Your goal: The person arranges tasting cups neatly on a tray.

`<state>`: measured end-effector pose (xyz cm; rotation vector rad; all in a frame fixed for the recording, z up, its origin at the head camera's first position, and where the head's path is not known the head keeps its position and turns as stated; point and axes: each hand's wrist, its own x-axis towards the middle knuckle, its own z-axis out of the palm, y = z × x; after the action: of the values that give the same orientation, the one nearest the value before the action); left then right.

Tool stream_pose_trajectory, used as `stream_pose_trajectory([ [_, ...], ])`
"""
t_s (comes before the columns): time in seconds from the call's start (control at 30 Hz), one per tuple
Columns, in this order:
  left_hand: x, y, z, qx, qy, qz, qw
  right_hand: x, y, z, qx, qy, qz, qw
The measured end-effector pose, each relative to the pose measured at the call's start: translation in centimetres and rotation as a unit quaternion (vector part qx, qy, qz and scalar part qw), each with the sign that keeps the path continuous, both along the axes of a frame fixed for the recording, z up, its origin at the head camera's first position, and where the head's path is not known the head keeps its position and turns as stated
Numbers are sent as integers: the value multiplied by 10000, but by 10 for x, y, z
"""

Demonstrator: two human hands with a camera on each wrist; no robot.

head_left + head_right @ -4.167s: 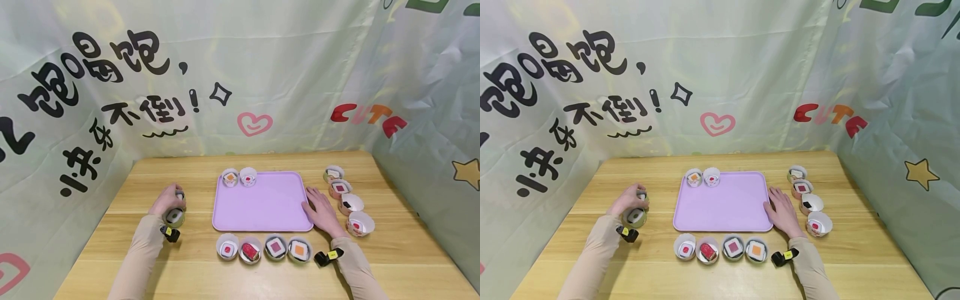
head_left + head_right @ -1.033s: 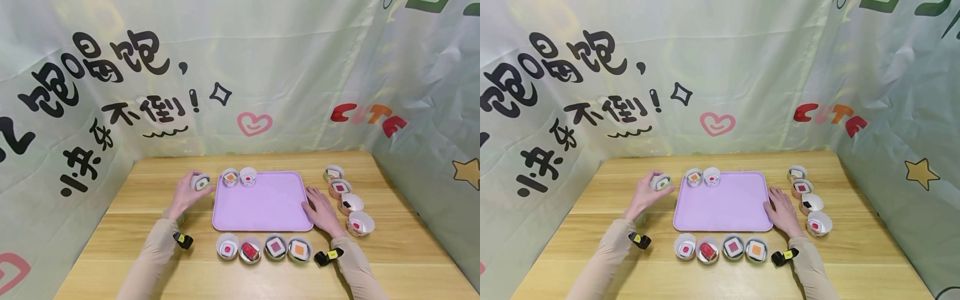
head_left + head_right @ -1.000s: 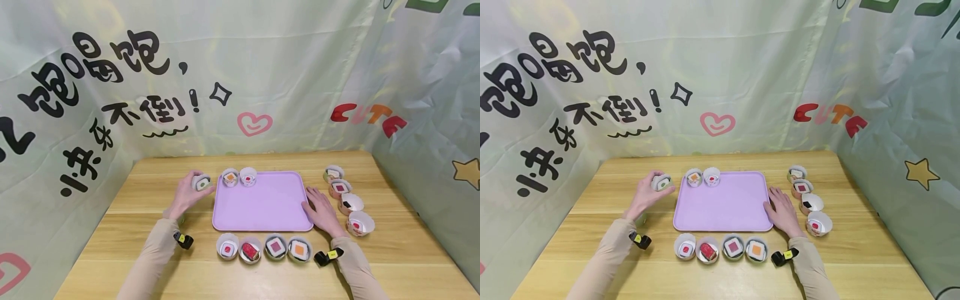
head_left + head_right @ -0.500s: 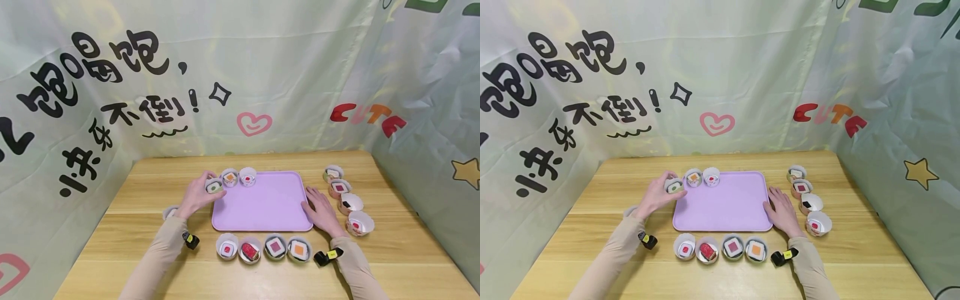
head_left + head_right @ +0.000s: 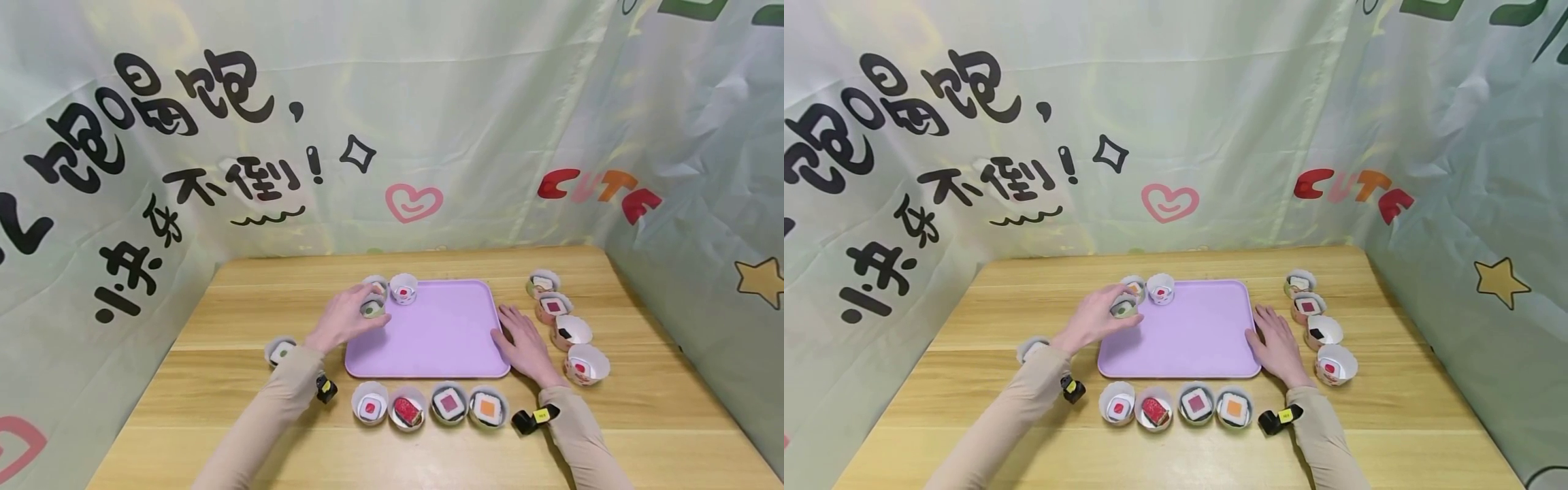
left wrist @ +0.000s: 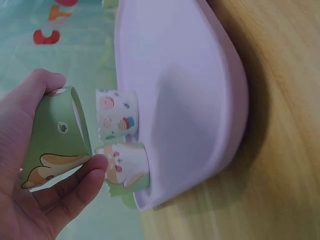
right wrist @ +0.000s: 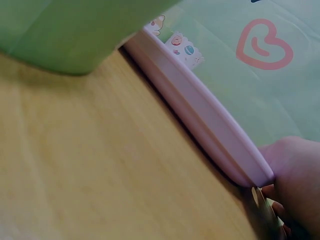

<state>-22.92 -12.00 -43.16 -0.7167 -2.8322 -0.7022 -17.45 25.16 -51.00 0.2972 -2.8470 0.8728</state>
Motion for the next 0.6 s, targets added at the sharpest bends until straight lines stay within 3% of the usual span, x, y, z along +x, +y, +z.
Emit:
stream_pose_trajectory([
  [0.3,-3,19,5,-702,-29,-432,9966,0,0,0,-6,3,-18,10000],
  [0.47,-4,31,7,-1217,28,-660,9904,-1,1,-2,-1,25,-29,10000],
  [0.6,-6,43,7,-1693,303,-831,9816,-2,1,-3,12,77,-17,10000],
])
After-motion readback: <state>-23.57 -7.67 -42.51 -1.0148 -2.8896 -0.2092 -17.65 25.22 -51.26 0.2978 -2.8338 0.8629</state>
